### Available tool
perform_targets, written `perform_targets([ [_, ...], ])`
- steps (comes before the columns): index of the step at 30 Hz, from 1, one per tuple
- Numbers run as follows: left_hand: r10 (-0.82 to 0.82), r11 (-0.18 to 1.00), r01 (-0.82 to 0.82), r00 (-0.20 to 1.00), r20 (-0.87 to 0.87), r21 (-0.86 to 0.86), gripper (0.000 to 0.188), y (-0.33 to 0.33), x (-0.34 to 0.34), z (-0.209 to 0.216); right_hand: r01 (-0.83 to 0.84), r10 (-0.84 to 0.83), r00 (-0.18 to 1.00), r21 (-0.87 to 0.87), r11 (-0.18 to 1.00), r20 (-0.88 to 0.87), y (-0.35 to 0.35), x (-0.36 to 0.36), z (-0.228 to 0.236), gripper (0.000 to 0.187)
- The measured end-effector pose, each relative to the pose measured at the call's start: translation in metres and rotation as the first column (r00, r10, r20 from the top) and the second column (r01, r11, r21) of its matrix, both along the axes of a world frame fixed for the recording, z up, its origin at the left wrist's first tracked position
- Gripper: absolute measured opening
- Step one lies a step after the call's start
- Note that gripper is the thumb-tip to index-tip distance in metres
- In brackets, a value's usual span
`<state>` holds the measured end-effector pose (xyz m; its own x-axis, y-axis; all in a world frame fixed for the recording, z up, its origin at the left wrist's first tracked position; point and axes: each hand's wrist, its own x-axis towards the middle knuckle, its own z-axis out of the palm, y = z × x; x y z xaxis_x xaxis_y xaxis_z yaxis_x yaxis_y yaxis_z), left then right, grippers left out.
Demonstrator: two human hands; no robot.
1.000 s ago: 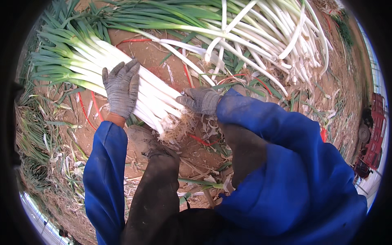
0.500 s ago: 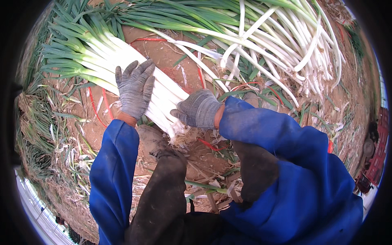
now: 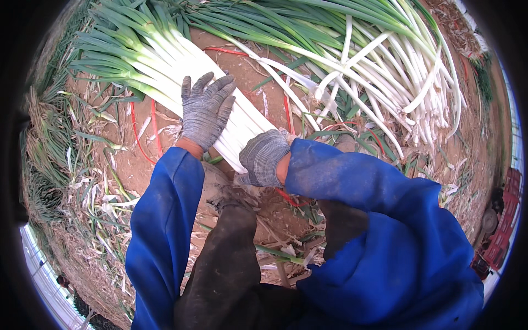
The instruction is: The person gathers loose green onions from a pile on the ground, aligns them into neat bunches, and secures each bunch with a red plastic tie. The person repeats this process to form multiple tied bundles.
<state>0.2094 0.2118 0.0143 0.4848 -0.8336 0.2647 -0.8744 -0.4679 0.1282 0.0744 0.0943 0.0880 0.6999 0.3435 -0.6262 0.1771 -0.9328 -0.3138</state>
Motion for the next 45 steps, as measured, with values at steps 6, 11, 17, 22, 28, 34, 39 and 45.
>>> perform_targets([
  [6,0.007,1.000,-0.007,1.000,-0.025,0.010,0.031,0.003,-0.002,-0.002,0.060,-0.065,0.994,-0.071,0.996,-0.083,-0.013,-0.008,-0.009,0.044],
  [11,0.014,0.999,-0.013,1.000,-0.009,0.031,0.034,0.006,0.000,0.001,0.076,-0.076,0.997,-0.009,0.997,-0.011,-0.012,-0.007,-0.029,0.056],
  [17,0.014,0.999,-0.011,0.997,-0.074,0.042,0.047,-0.009,-0.016,0.011,0.150,-0.097,0.925,0.116,0.982,-0.368,-0.031,0.021,-0.032,0.066],
  [22,0.058,0.992,-0.049,0.995,-0.077,0.116,0.061,-0.013,-0.049,0.001,0.288,-0.146,0.860,0.229,0.930,-0.488,-0.037,0.020,-0.078,0.065],
  [28,0.063,0.975,-0.050,0.996,-0.055,0.218,0.060,-0.010,-0.040,0.010,0.227,-0.126,0.918,0.237,0.945,-0.375,-0.027,0.028,-0.044,0.062],
  [34,0.091,0.976,-0.079,0.995,-0.050,0.202,0.062,-0.007,-0.047,0.010,0.168,-0.163,0.984,0.065,0.984,-0.076,-0.008,0.003,-0.030,0.056],
  [39,0.084,0.979,-0.058,0.989,-0.126,0.194,0.060,-0.011,-0.048,0.006,0.149,-0.143,0.986,0.065,0.987,-0.088,-0.012,0.002,-0.037,0.063],
  [45,0.078,0.982,-0.062,0.993,-0.083,0.181,0.060,-0.017,-0.048,0.010,0.171,-0.163,0.982,0.079,0.982,-0.098,-0.025,0.007,-0.030,0.059],
])
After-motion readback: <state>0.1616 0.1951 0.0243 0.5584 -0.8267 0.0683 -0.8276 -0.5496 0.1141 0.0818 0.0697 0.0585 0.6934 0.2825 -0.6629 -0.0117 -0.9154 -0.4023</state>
